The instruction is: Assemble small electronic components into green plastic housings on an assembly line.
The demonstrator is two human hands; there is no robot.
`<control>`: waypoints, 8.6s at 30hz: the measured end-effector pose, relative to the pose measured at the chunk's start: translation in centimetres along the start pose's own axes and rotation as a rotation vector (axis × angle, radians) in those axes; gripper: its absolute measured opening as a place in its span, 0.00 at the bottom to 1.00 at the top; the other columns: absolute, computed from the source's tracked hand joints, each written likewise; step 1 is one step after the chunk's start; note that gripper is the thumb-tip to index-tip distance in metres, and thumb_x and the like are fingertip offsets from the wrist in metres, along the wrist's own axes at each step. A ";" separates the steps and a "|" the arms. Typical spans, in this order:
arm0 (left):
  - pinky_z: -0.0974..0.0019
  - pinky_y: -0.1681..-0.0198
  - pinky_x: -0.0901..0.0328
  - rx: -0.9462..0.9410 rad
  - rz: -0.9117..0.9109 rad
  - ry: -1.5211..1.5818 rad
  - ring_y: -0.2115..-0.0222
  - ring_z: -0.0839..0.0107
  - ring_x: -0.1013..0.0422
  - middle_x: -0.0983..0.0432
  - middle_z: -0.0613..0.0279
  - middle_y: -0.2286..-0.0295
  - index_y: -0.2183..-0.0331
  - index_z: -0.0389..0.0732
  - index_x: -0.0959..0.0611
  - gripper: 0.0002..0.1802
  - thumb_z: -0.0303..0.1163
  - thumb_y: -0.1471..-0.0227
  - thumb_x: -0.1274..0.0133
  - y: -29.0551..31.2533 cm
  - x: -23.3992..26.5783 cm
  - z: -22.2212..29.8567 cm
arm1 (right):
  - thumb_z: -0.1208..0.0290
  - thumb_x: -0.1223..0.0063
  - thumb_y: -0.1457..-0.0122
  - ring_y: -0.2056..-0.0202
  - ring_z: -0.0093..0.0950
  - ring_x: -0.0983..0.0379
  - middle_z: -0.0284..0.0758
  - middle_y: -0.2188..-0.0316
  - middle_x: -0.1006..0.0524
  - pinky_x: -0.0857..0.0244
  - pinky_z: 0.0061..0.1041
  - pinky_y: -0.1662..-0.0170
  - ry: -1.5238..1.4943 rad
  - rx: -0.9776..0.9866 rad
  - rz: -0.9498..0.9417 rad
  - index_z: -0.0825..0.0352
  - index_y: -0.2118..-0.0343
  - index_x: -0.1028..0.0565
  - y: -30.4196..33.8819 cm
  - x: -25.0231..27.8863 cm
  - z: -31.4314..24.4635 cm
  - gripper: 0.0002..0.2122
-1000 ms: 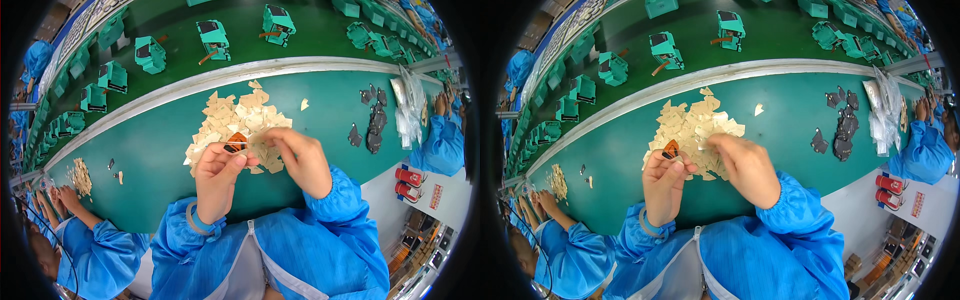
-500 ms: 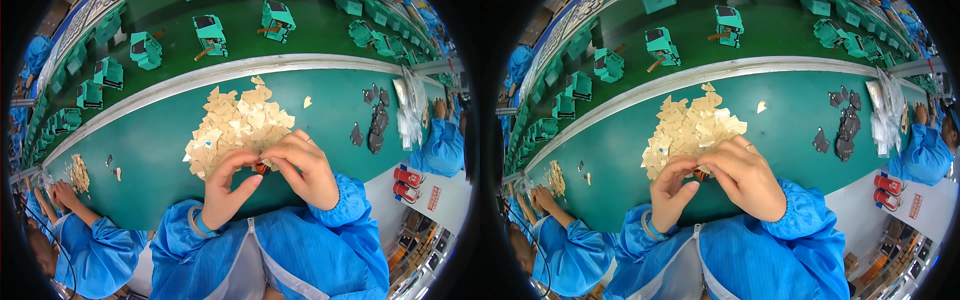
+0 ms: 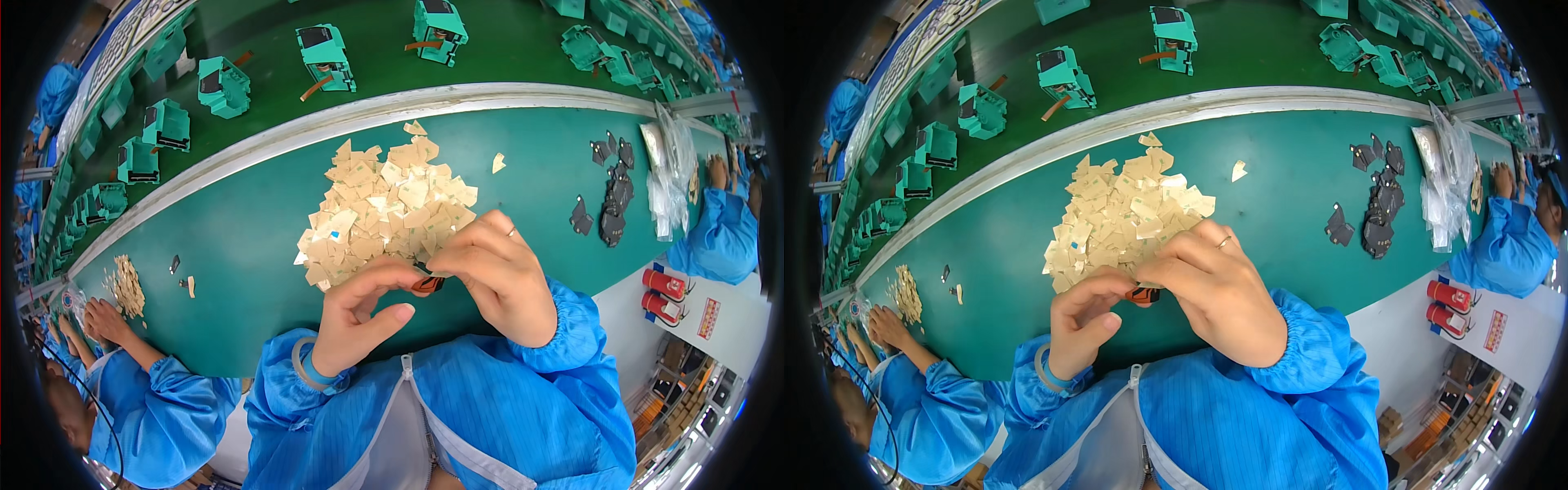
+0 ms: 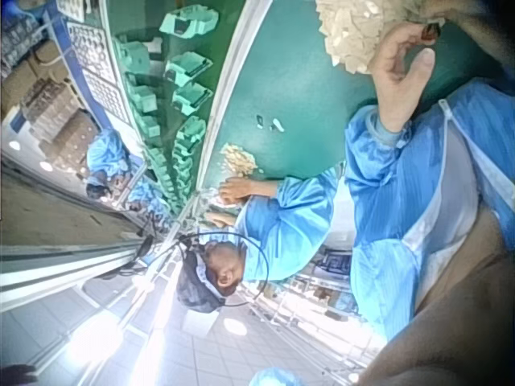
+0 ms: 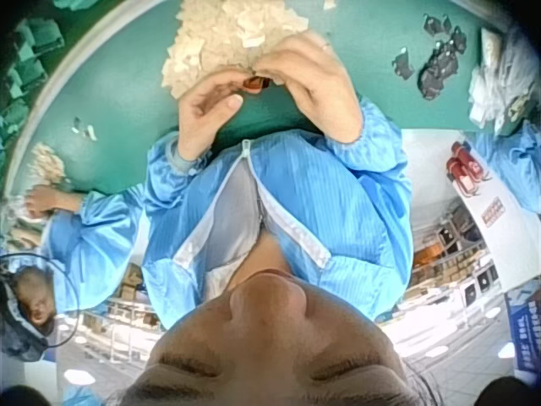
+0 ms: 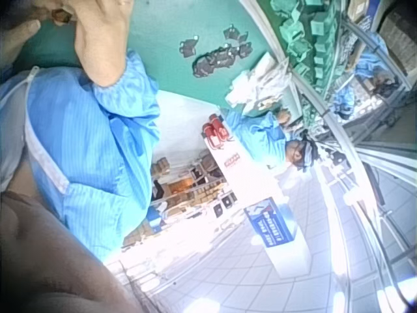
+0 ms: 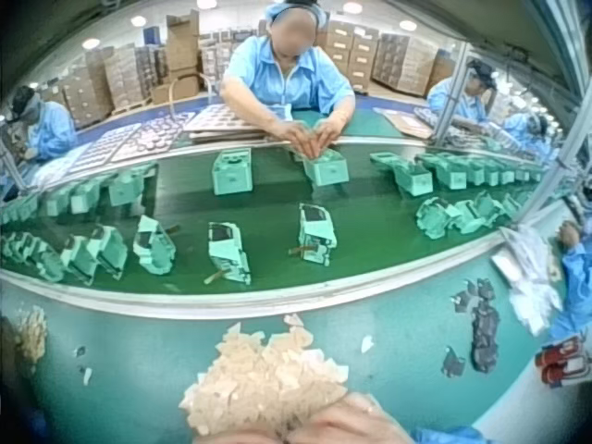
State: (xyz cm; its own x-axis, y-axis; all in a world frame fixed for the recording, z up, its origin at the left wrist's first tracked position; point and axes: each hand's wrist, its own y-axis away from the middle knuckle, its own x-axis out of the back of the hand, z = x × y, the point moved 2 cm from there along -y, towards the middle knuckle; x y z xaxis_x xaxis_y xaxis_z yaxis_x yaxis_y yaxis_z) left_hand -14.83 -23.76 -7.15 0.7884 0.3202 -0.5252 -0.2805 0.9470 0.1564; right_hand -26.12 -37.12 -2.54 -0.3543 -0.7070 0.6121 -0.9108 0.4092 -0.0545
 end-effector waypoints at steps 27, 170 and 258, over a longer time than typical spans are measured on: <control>0.71 0.70 0.38 -0.256 0.196 -0.792 0.72 0.69 0.32 0.30 0.61 0.72 0.70 0.37 0.20 0.10 0.17 0.60 0.45 0.0 0.1 0.7 | 0.78 0.44 0.56 0.69 0.33 0.31 0.33 0.71 0.27 0.37 0.28 0.64 -0.111 -0.069 0.058 0.67 0.70 0.26 0.1 -2.1 -0.1 0.08; 0.68 0.56 0.41 0.014 -0.247 -0.386 0.60 0.68 0.36 0.34 0.56 0.60 0.51 0.37 0.33 0.23 0.32 0.48 0.51 -1.0 -0.8 -1.4 | 0.79 0.50 0.46 0.62 0.26 0.31 0.43 0.59 0.30 0.39 0.24 0.55 -0.753 -0.321 -0.184 0.66 0.40 0.61 3.5 0.0 3.0 0.37; 0.70 0.76 0.44 -0.453 -0.006 -0.306 0.79 0.73 0.38 0.32 0.54 0.75 0.59 0.39 0.37 0.30 0.24 0.63 0.38 -1.0 1.8 -5.1 | 0.80 0.42 0.56 0.77 0.26 0.35 0.31 0.79 0.34 0.43 0.24 0.74 -0.550 -0.181 -0.122 0.65 0.74 0.34 -1.0 -0.6 3.1 0.11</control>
State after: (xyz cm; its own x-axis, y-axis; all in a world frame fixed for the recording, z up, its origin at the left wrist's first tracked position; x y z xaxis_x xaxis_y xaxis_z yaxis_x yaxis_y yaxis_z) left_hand -15.96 -24.28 -12.52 0.8952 0.3711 -0.2469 -0.4298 0.8654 -0.2578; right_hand -25.65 -38.92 -5.33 -0.3515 -0.9304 0.1035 -0.9183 0.3642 0.1555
